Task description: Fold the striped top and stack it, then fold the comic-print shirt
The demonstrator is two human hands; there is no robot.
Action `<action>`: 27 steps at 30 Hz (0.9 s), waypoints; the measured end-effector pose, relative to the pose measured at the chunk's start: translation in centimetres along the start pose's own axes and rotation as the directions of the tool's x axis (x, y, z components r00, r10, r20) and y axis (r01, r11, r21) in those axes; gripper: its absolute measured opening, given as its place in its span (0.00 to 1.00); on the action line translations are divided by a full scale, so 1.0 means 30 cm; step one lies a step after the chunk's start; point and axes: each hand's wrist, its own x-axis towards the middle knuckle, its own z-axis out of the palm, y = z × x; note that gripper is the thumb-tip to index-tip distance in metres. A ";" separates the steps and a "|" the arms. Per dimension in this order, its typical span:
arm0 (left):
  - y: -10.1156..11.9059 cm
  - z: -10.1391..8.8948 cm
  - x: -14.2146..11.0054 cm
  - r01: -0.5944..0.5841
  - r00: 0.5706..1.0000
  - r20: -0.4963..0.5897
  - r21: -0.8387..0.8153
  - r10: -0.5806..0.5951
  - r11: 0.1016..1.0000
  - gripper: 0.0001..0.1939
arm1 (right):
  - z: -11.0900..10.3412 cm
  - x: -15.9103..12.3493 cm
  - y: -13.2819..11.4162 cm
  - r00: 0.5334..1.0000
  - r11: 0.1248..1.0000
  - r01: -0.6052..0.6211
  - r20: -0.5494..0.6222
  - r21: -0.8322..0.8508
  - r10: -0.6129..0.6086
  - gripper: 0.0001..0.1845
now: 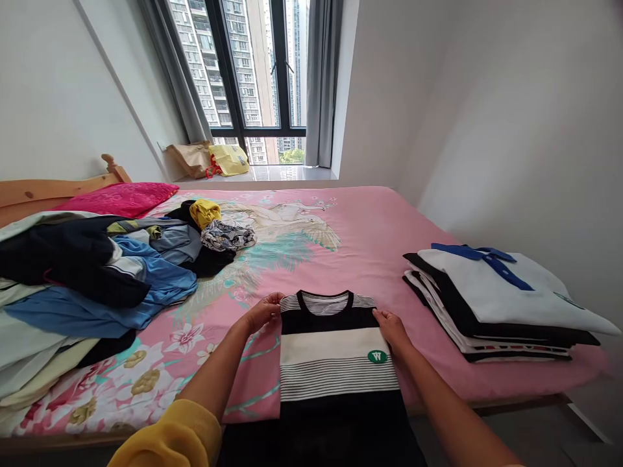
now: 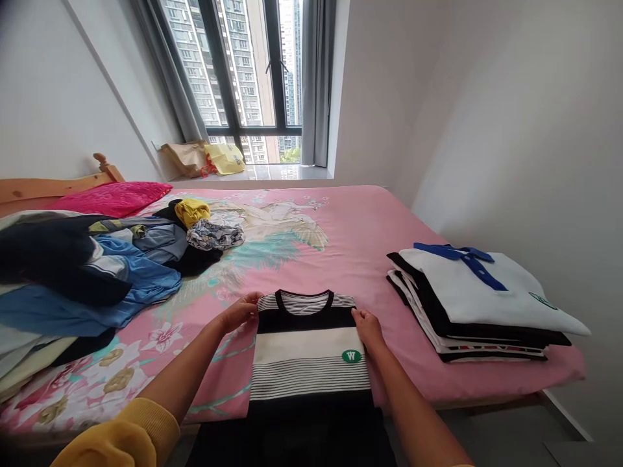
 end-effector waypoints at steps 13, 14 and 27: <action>0.136 -0.024 0.060 -0.015 0.975 0.207 0.448 -0.087 0.894 0.06 | 0.013 0.066 -0.009 1.000 0.999 0.005 0.028 -0.033 -0.004 0.23; 0.138 -0.030 0.069 -0.031 0.973 0.214 0.473 -0.081 0.881 0.05 | 0.013 0.066 -0.008 1.000 0.999 0.008 0.026 -0.043 -0.007 0.23; 0.061 -0.078 0.077 0.058 0.986 0.105 0.522 -0.132 0.851 0.12 | 0.015 0.067 0.002 0.999 0.987 0.040 0.015 -0.154 -0.038 0.23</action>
